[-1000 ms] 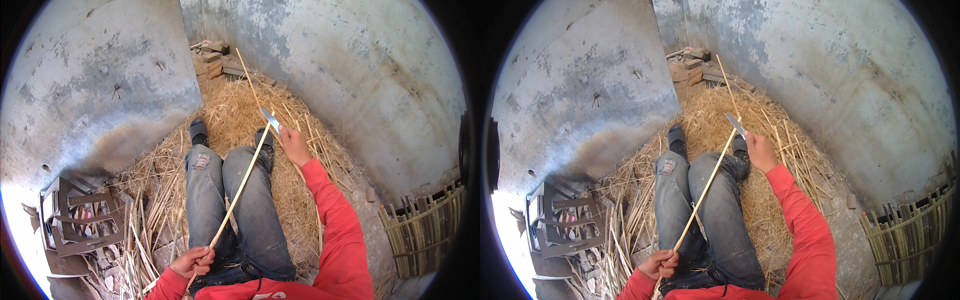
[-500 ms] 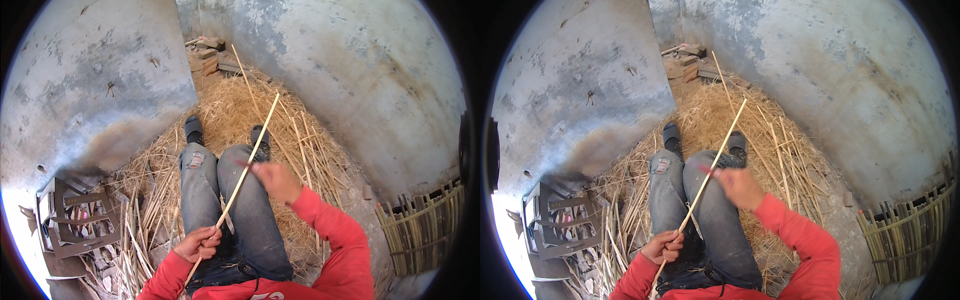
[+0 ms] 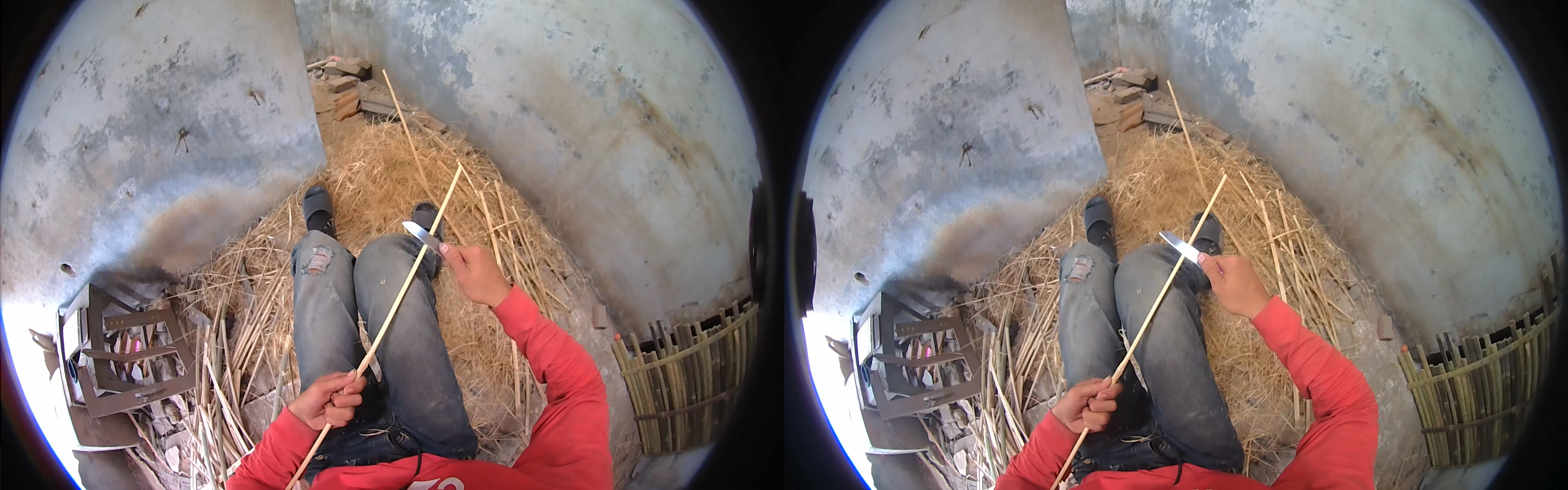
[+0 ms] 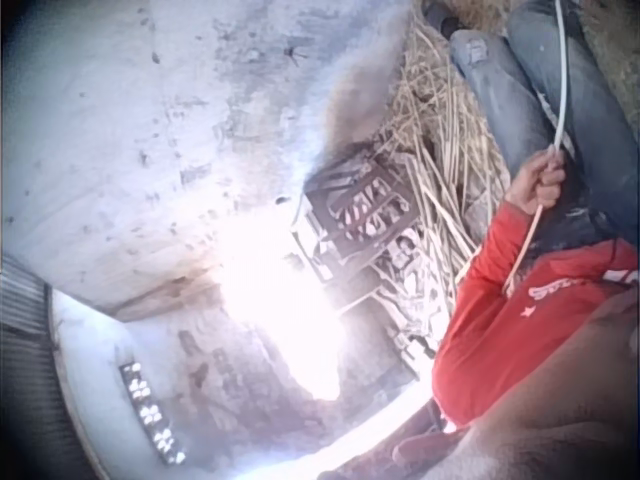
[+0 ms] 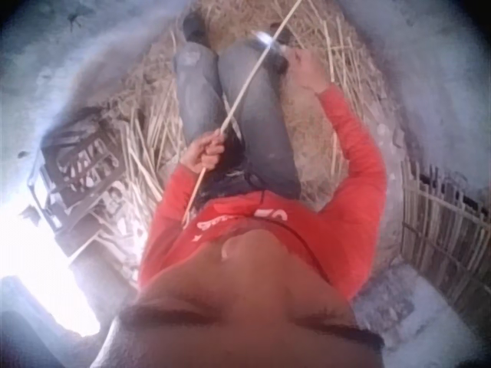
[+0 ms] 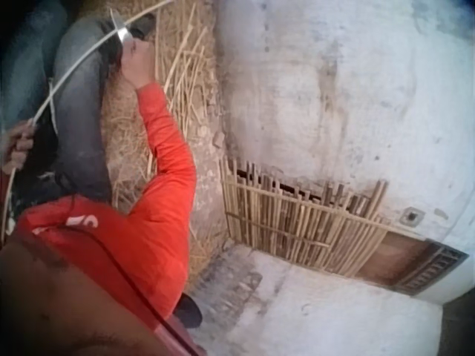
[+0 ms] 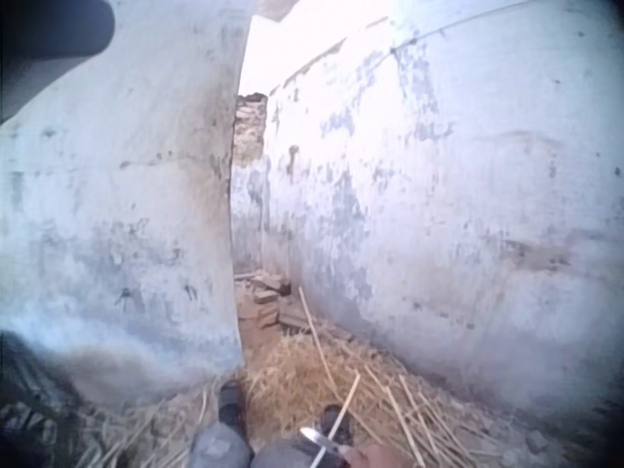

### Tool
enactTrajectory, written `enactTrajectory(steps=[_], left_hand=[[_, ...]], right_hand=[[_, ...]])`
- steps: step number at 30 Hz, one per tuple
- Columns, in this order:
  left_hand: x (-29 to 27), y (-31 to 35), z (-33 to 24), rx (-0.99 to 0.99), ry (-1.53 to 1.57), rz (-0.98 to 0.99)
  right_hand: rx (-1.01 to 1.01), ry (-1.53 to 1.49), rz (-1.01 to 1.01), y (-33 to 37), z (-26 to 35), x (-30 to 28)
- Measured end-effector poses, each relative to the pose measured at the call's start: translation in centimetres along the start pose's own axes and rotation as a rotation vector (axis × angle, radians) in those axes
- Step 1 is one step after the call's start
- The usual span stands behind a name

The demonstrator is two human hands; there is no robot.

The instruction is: The person whittles and shapes bamboo sticks using a small knife while sitting on a straw-covered floor.

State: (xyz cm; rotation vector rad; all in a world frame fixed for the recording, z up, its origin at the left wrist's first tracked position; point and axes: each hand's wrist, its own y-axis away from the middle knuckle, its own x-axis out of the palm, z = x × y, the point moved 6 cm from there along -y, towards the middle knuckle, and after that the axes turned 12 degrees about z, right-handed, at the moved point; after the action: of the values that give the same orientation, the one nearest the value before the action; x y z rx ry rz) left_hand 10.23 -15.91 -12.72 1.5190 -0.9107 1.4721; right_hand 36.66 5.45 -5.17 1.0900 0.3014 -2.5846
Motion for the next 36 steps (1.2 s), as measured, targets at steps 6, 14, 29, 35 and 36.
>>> enactTrajectory(steps=[6, 14, 29, 35, 36], left_hand=[[0.0, -0.7, -0.4, -0.013, -0.015, 0.008], [-0.9, 0.3, -0.4, 0.037, -0.143, -0.072], [2.0, 16.2, 1.5, 0.035, -1.203, -0.888], [-0.1, 14.0, 1.5, 0.147, -0.898, -0.858], [0.4, 13.4, 1.4, 0.137, -0.936, -0.883]], right_hand=[[0.197, -0.202, -0.110, -2.7, -4.5, -1.6], [0.073, -0.060, 0.075, 0.3, 0.7, 0.6], [0.079, -0.120, -0.327, -1.2, -6.5, -2.4], [-0.027, -0.139, -0.184, 1.7, -0.2, 2.3], [-0.065, -0.135, -0.111, 3.0, 1.7, 3.7]])
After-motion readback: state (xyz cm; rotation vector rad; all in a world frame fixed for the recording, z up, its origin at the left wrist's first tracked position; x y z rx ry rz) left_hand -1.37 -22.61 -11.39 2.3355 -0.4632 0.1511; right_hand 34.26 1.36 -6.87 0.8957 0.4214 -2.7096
